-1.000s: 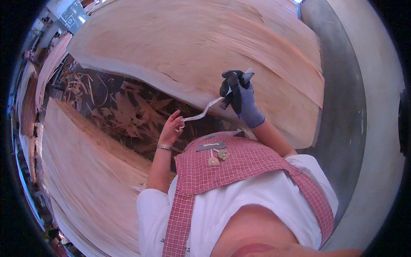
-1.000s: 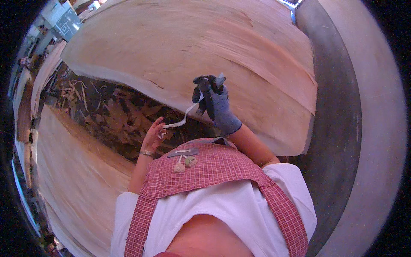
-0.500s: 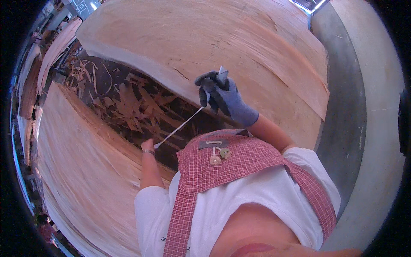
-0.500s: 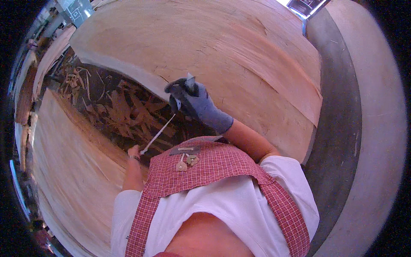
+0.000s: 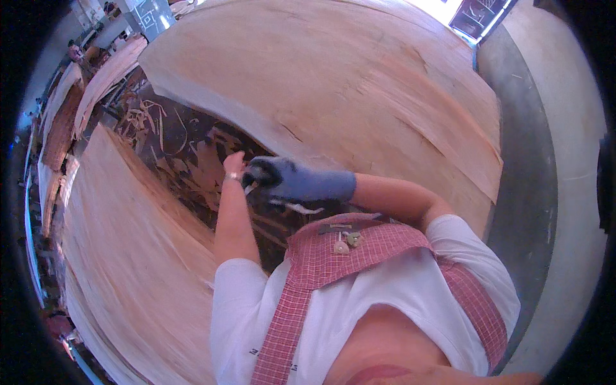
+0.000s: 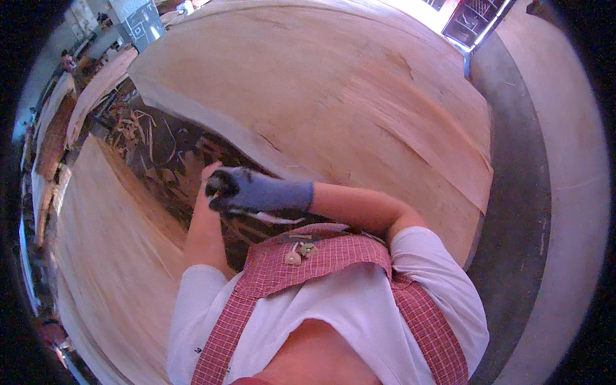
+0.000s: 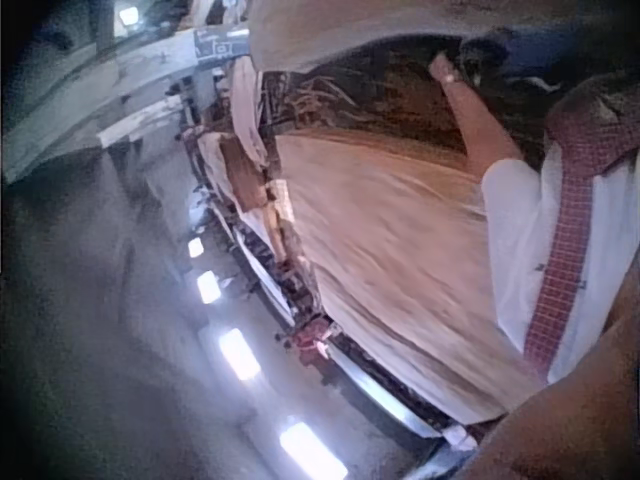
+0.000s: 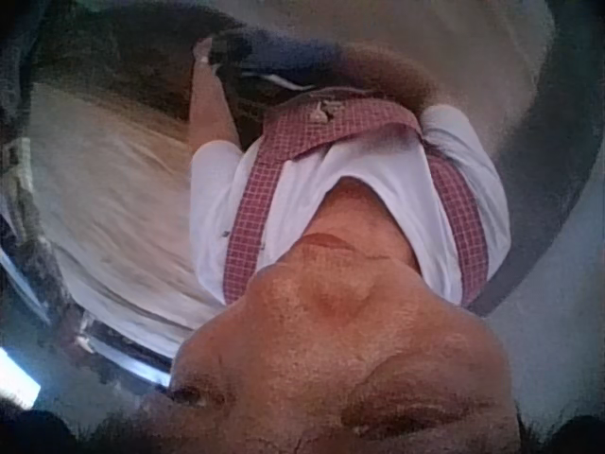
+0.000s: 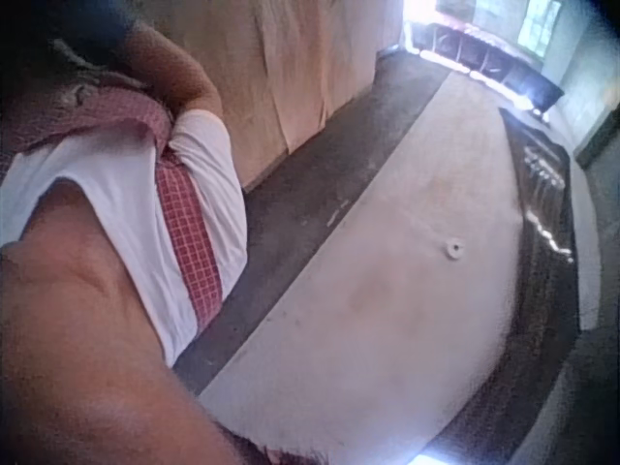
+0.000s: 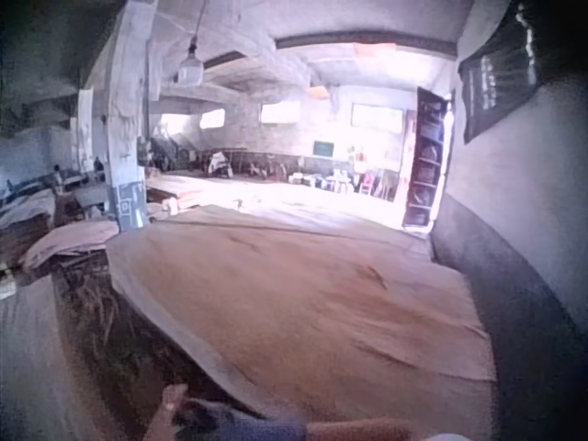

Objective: The person applies pieces of tape to seams and cracks on large sheets of wood veneer, smoothed them down by hand, and then flips and moves the sheets on a work table.

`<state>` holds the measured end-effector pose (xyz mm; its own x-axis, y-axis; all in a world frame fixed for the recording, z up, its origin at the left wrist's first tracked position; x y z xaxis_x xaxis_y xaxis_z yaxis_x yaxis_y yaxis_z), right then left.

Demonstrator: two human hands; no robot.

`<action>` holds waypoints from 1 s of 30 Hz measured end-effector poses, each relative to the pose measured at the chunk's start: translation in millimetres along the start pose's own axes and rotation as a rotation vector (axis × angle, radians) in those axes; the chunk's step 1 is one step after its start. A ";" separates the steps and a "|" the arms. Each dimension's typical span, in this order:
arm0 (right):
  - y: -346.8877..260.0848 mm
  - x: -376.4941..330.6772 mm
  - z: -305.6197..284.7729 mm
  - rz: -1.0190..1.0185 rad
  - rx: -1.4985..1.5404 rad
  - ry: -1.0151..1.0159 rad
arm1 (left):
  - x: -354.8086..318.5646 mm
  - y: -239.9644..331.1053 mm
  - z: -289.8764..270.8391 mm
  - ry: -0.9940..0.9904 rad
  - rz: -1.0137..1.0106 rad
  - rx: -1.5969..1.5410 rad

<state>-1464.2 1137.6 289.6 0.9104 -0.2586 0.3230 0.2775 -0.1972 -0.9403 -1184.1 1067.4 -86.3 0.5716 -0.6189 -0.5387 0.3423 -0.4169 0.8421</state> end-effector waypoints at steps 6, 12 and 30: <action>59.6 -3.1 9.3 0.212 -0.500 -0.126 | -35.3 90.4 150.7 -0.091 -0.109 -0.255; 96.0 -66.6 -106.2 0.144 -0.640 0.174 | -46.2 75.4 154.2 -0.252 -0.267 -0.344; 213.6 -383.8 -523.5 0.760 -1.413 0.585 | -113.0 26.3 416.5 -0.734 -0.482 0.116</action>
<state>-1915.0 699.7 21.2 0.3842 -0.9060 0.1777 -0.8939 -0.4132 -0.1736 -1550.3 849.1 -14.3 -0.2515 -0.6129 -0.7490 0.3221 -0.7828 0.5324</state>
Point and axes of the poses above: each hand's wrist, its own x-axis towards the middle knuckle, its own z-axis out of the palm, y = z × x, the point moved 9 cm from there along x, towards the middle knuckle, and after that the axes turned 9 degrees about -z, right-handed, at the moved point
